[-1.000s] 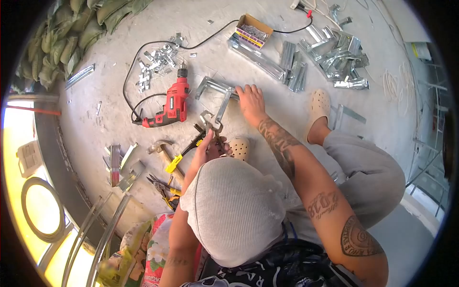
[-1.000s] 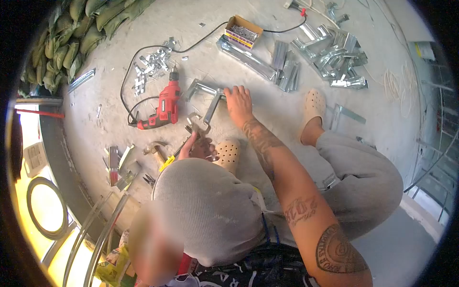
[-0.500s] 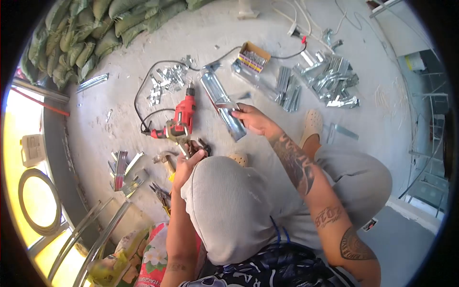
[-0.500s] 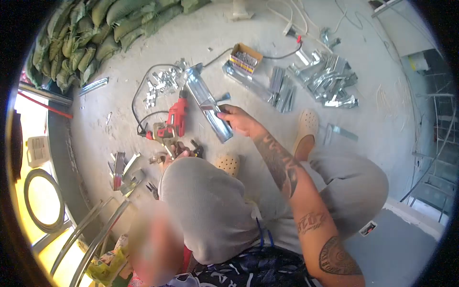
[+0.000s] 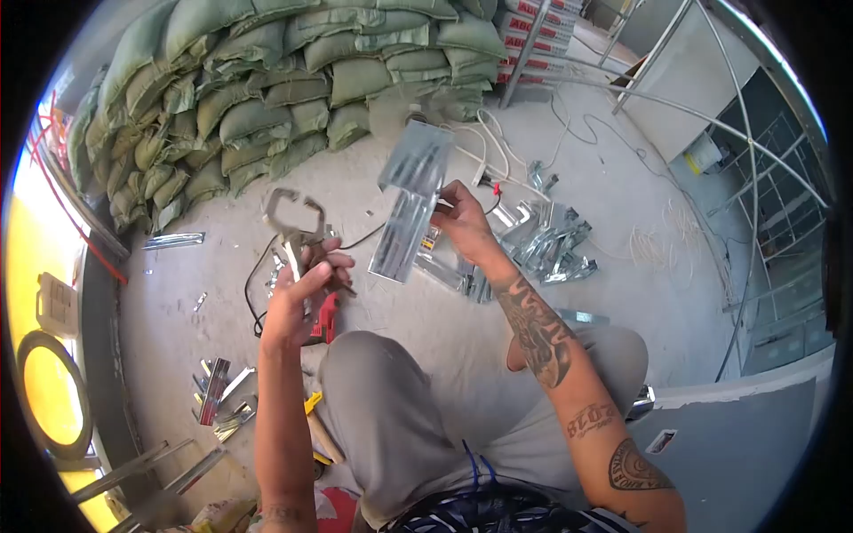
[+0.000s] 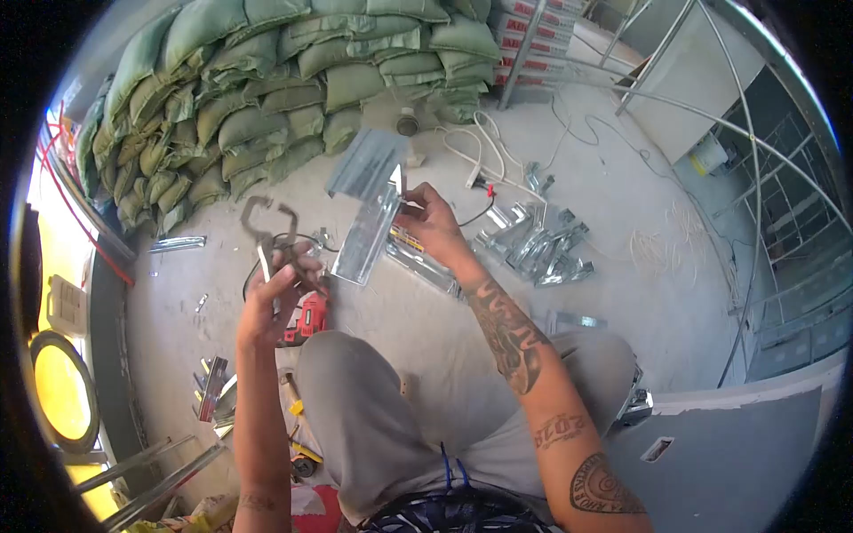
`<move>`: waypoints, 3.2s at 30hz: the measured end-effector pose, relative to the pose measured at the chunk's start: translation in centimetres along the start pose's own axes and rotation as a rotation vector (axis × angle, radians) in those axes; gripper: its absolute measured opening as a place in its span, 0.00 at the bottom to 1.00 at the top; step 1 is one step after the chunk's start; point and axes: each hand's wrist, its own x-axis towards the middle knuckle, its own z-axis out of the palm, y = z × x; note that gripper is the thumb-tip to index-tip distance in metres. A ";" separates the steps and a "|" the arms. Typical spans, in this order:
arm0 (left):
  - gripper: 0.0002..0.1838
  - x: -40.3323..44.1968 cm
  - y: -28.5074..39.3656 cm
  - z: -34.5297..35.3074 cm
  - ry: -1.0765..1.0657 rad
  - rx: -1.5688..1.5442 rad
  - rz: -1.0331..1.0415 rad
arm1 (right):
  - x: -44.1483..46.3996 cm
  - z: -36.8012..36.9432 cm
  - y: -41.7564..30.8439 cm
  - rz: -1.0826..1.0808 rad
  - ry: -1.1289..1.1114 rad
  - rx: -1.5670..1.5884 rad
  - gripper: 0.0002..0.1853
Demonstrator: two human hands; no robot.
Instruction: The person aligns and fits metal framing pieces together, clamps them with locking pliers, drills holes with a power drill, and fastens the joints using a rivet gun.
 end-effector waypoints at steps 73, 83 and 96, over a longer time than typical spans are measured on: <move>0.24 -3.4 3.4 10.8 -0.253 1.899 0.540 | -11.1 10.0 -8.3 0.271 0.100 0.312 0.19; 0.23 -3.8 2.4 9.2 -0.196 1.903 0.746 | -11.4 11.3 -9.1 0.365 0.171 0.314 0.26; 0.18 -4.4 2.8 9.2 -0.219 1.855 1.048 | -11.2 13.1 -9.4 0.080 0.095 0.273 0.25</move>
